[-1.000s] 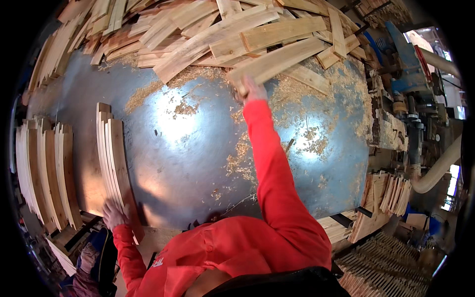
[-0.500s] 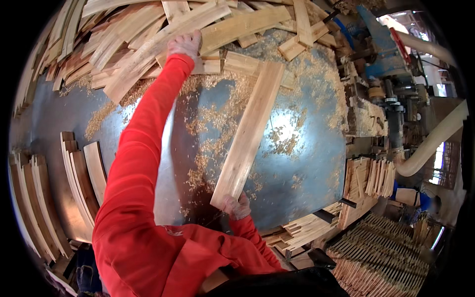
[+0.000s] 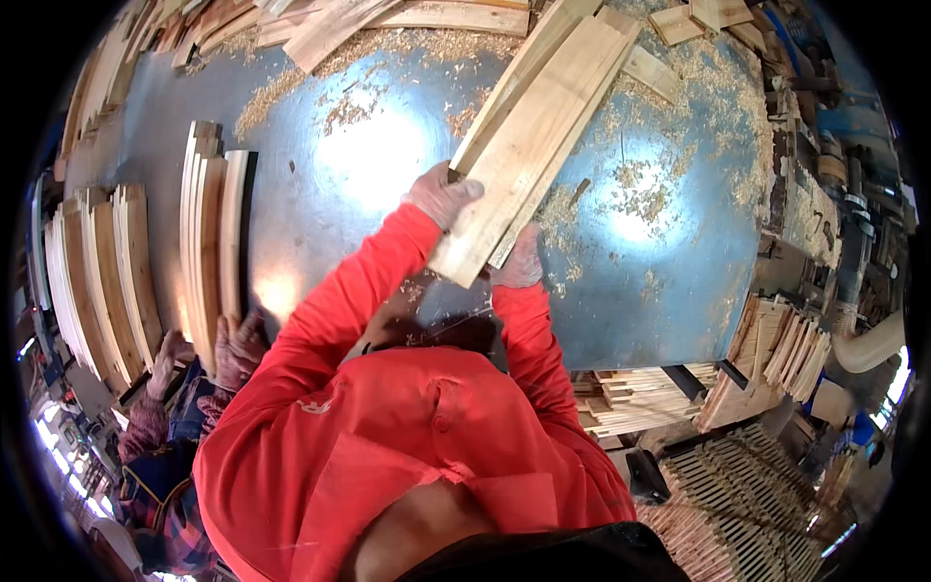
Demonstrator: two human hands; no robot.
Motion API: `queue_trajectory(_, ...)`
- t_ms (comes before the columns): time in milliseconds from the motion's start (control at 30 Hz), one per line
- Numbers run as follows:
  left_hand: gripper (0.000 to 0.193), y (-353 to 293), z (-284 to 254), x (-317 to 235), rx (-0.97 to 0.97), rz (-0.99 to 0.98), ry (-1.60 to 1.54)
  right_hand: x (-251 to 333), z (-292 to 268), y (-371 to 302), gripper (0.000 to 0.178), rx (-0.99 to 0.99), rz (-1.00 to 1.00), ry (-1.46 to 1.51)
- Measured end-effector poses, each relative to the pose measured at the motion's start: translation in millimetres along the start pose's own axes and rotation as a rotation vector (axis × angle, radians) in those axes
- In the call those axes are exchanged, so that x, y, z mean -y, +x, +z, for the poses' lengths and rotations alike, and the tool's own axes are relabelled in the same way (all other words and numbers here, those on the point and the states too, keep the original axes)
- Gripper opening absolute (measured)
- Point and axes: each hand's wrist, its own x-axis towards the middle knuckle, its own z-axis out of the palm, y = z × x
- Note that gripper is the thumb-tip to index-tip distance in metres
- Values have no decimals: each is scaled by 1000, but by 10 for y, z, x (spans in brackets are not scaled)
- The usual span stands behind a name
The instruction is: The person picks up thin wooden planks from a pile on a metal table and stacks them neatly. They repeatedly pick up individual planks or small groups, align them, and place them onto a growing stack.
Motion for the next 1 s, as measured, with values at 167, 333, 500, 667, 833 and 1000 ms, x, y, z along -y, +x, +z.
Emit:
queue_trajectory(167,65,-855,102,-139,27,109,246,47,373,-435,67,-74,-137,-227)
queue_trajectory(333,56,-294,35,-475,-300,458,474,291,307,-798,53,-212,-32,-320)
queue_trajectory(500,111,561,337,-805,-272,196,790,525,-23,-702,45,-362,-34,-489)
queue_trajectory(667,55,407,-42,-582,175,218,255,788,242,-353,48,-272,-160,-523)
queue_trajectory(833,66,-81,-48,153,148,250,313,476,571,0,50,-468,56,-1582)
queue_trajectory(1000,93,114,-57,434,293,190,190,-131,184,97,52,-470,-189,-1400)
